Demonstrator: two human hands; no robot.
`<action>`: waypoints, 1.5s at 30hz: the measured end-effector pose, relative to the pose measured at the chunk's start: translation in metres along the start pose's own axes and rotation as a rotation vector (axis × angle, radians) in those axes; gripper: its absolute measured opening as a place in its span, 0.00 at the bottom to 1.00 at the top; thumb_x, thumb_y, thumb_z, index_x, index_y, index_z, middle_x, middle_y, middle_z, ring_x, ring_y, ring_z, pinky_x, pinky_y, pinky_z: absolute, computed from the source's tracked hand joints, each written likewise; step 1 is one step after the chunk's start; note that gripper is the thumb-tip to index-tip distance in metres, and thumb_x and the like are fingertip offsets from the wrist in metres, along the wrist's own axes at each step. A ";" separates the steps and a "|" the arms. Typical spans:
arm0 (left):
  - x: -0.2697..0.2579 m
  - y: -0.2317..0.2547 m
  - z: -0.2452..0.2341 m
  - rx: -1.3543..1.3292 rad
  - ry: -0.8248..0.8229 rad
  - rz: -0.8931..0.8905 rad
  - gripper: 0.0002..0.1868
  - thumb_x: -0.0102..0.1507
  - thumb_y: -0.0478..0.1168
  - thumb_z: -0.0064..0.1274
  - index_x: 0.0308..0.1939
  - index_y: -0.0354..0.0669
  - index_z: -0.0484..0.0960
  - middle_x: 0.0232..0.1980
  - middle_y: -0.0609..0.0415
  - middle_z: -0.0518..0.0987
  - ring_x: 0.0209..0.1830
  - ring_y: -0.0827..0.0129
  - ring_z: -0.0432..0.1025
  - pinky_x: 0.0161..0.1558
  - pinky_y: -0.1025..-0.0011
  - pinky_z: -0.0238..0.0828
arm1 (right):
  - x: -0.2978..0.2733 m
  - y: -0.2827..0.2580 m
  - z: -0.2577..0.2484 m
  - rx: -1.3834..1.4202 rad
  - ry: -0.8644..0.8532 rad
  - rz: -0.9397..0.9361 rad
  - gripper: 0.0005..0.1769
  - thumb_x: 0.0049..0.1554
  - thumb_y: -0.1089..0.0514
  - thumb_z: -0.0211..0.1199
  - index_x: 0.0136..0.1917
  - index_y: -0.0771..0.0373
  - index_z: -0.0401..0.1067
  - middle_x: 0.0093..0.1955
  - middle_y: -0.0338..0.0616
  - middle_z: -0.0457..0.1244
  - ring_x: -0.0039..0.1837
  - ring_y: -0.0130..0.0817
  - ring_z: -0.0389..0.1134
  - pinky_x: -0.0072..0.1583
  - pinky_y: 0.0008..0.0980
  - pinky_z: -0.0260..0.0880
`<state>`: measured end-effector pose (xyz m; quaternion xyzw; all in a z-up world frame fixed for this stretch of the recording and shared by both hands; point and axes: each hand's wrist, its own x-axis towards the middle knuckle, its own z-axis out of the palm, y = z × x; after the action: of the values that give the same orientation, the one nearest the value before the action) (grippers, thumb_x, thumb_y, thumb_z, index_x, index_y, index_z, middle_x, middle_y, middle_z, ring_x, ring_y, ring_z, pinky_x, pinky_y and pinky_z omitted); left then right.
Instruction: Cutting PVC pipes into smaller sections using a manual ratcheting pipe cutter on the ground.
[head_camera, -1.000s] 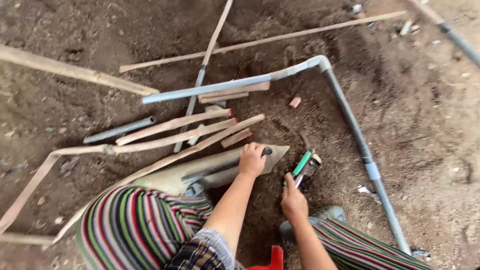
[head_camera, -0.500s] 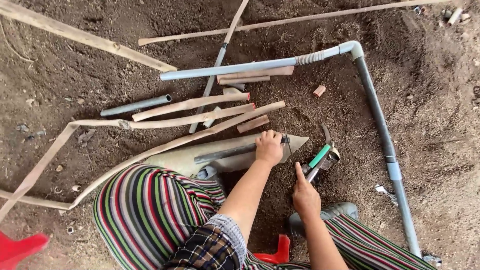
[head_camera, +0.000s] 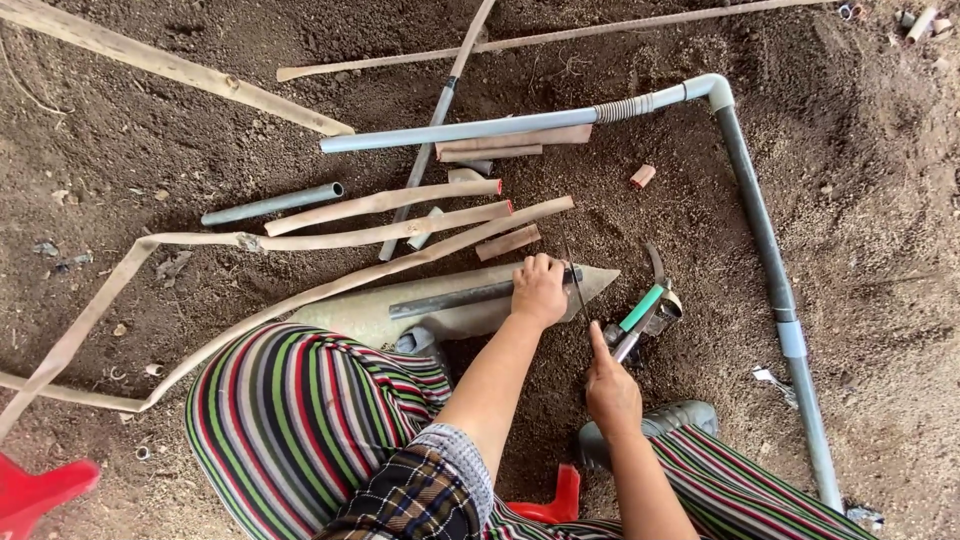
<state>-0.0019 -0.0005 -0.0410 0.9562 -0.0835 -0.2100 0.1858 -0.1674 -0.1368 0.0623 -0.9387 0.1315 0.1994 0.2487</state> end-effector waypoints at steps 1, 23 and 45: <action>0.000 0.001 -0.001 0.000 -0.001 -0.001 0.21 0.68 0.51 0.54 0.62 0.51 0.77 0.63 0.54 0.67 0.70 0.58 0.58 0.66 0.53 0.60 | 0.000 -0.001 -0.002 0.000 -0.001 0.000 0.38 0.69 0.53 0.43 0.88 0.24 0.45 0.54 0.59 0.72 0.55 0.64 0.76 0.58 0.58 0.78; 0.001 -0.004 0.010 0.073 0.082 0.037 0.19 0.69 0.49 0.57 0.59 0.45 0.78 0.60 0.53 0.68 0.65 0.57 0.61 0.63 0.56 0.60 | 0.014 0.004 0.022 -0.022 0.026 -0.046 0.41 0.67 0.59 0.45 0.89 0.34 0.46 0.54 0.60 0.73 0.53 0.62 0.77 0.57 0.58 0.80; -0.001 -0.001 -0.003 0.014 0.035 -0.021 0.18 0.68 0.49 0.58 0.59 0.47 0.77 0.60 0.54 0.66 0.67 0.58 0.60 0.64 0.56 0.58 | 0.009 0.005 0.017 -0.042 -0.044 -0.038 0.43 0.68 0.59 0.44 0.90 0.36 0.38 0.57 0.58 0.72 0.54 0.61 0.78 0.56 0.56 0.81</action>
<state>-0.0012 0.0020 -0.0383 0.9619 -0.0718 -0.1947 0.1782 -0.1665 -0.1330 0.0425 -0.9415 0.1038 0.2178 0.2353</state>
